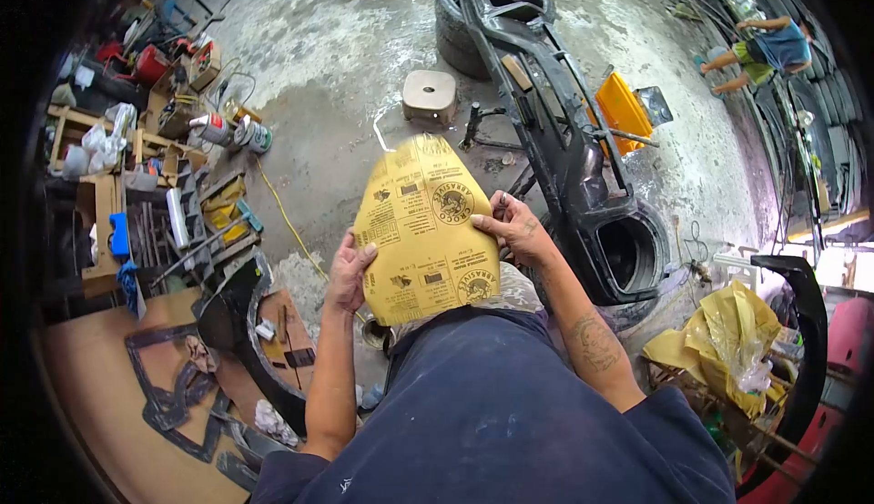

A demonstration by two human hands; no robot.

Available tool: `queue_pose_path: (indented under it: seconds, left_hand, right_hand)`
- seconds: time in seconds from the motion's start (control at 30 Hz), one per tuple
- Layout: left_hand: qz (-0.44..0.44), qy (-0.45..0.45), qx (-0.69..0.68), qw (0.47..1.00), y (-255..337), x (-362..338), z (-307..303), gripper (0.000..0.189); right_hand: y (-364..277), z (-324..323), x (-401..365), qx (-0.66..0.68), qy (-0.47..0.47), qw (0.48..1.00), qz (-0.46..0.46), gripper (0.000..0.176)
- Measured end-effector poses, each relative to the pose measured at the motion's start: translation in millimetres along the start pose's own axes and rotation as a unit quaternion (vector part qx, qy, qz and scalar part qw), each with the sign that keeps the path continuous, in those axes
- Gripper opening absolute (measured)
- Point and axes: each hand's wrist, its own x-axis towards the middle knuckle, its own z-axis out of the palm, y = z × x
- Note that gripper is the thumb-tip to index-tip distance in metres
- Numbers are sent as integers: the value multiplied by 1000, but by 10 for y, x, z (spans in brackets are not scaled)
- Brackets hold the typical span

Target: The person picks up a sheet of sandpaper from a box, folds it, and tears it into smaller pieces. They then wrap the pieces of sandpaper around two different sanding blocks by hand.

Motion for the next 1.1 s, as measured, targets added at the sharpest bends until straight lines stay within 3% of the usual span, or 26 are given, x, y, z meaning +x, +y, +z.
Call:
queue_pose_path:
  seconds: [0.07,0.2,0.33,0.4,0.47,0.53,0.67,0.7,0.73,0.77,0.8,0.87,0.97,1.0,1.07,1.1]
  left_hand:
    - [0,39,198,979,108,82,-88,45]
    - [15,22,288,957,289,125,68,42]
    - [16,9,292,956,272,141,68,46]
    - [1,-33,163,986,259,162,63,54]
    - [-35,-43,130,990,239,182,15,53]
    - [-58,-62,214,973,246,236,130,45]
    - [17,-20,197,980,214,238,284,31]
    - [16,-22,197,980,200,242,292,31]
    - [39,-4,167,985,176,256,297,29]
    - [65,14,135,989,149,285,306,27]
    - [69,13,131,989,111,307,323,27]
    - [78,23,106,991,42,304,303,26]
    - [37,-2,121,992,-47,269,219,31]
    - [2,-26,132,991,-44,248,233,33]
    - [-27,-35,134,990,-5,250,259,33]
    - [-40,-36,140,989,2,258,256,32]
  right_hand:
    - [-24,-10,-34,-19,20,1000,-5,27]
    - [-85,14,-73,-67,60,996,19,29]
    - [-34,-144,-60,-46,41,998,-10,30]
    - [-77,-171,-61,-21,31,999,-12,30]
    - [-125,-176,-67,-47,14,999,-3,30]
    - [-166,-193,-55,-72,4,997,-9,31]
    - [52,-350,37,-61,-6,998,23,32]
    - [128,-263,28,159,-26,986,36,47]
    - [216,-220,-2,370,-45,927,44,66]
    - [479,-359,7,394,-91,912,67,98]
    - [628,-297,-30,455,-70,885,72,102]
    - [452,11,-211,530,-55,845,48,103]
    - [451,-291,-86,460,-119,877,75,101]
    - [331,-313,-52,426,-146,891,57,88]
    - [259,-414,116,383,-87,917,75,66]
    - [224,-477,143,382,-86,917,71,66]
